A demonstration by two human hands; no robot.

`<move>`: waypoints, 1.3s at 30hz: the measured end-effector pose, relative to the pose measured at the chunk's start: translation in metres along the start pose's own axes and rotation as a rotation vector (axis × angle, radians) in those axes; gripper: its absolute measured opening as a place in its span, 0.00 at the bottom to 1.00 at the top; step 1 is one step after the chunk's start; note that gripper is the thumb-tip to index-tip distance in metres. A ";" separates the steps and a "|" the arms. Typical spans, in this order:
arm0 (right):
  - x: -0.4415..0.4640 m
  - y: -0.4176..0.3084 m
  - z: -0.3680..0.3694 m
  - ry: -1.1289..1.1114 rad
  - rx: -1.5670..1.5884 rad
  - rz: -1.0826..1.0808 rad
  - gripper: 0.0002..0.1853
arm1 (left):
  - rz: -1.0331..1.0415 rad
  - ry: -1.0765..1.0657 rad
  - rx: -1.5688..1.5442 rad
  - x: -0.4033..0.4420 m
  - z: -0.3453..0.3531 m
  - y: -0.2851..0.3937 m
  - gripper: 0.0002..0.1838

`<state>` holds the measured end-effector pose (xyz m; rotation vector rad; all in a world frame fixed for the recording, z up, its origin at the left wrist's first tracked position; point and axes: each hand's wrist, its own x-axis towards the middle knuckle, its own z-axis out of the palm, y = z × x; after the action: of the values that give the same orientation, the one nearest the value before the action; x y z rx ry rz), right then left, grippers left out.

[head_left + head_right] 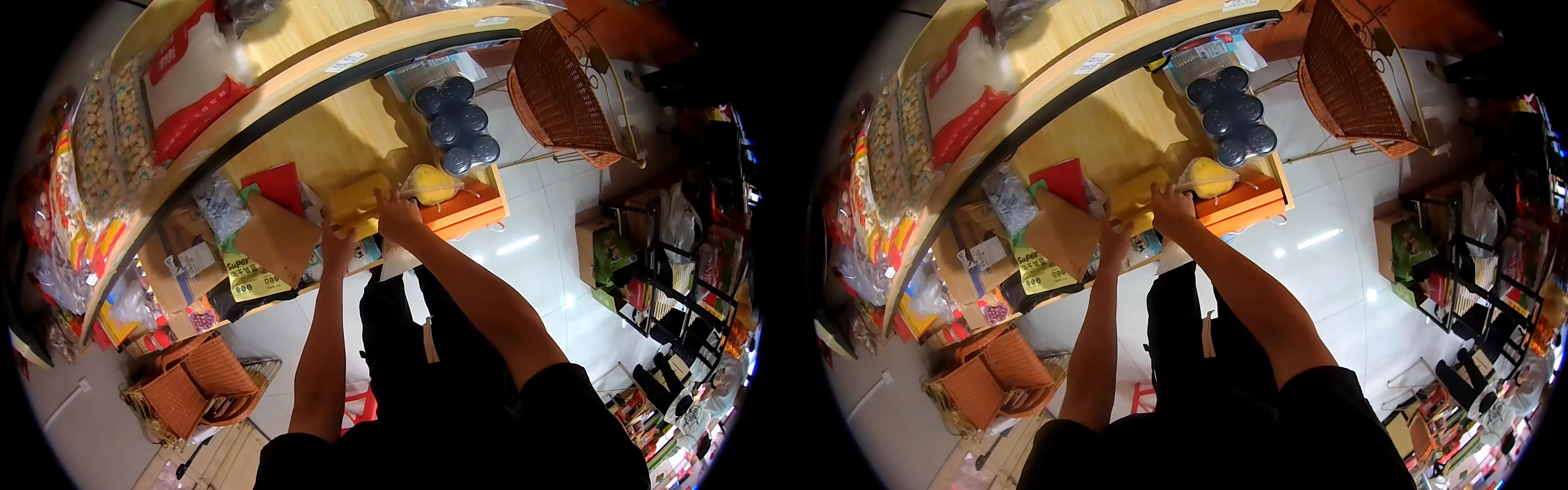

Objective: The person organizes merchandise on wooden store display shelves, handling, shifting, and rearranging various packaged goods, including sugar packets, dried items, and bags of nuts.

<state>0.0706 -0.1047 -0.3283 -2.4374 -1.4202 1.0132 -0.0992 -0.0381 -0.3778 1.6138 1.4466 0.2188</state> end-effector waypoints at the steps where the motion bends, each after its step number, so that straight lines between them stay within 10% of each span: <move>1: 0.001 0.000 0.001 0.018 -0.001 0.001 0.34 | -0.008 -0.013 -0.061 0.008 0.000 -0.009 0.30; 11: 0.015 0.012 0.012 0.088 0.260 0.014 0.45 | 0.299 0.067 -0.015 0.021 -0.004 0.002 0.32; 20: 0.018 0.012 0.019 0.030 0.413 -0.021 0.51 | 0.045 -0.097 -0.143 0.038 -0.002 -0.011 0.36; 26: 0.021 0.013 0.017 -0.024 0.448 -0.002 0.46 | 0.314 0.040 -0.054 0.004 -0.009 0.030 0.39; 39: -0.004 0.025 0.032 0.065 0.493 -0.098 0.47 | 0.194 0.001 -0.069 -0.017 -0.007 0.008 0.44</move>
<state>0.0673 -0.1276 -0.3618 -2.0065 -1.0952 1.0946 -0.1035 -0.0480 -0.3606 1.6970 1.2698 0.3770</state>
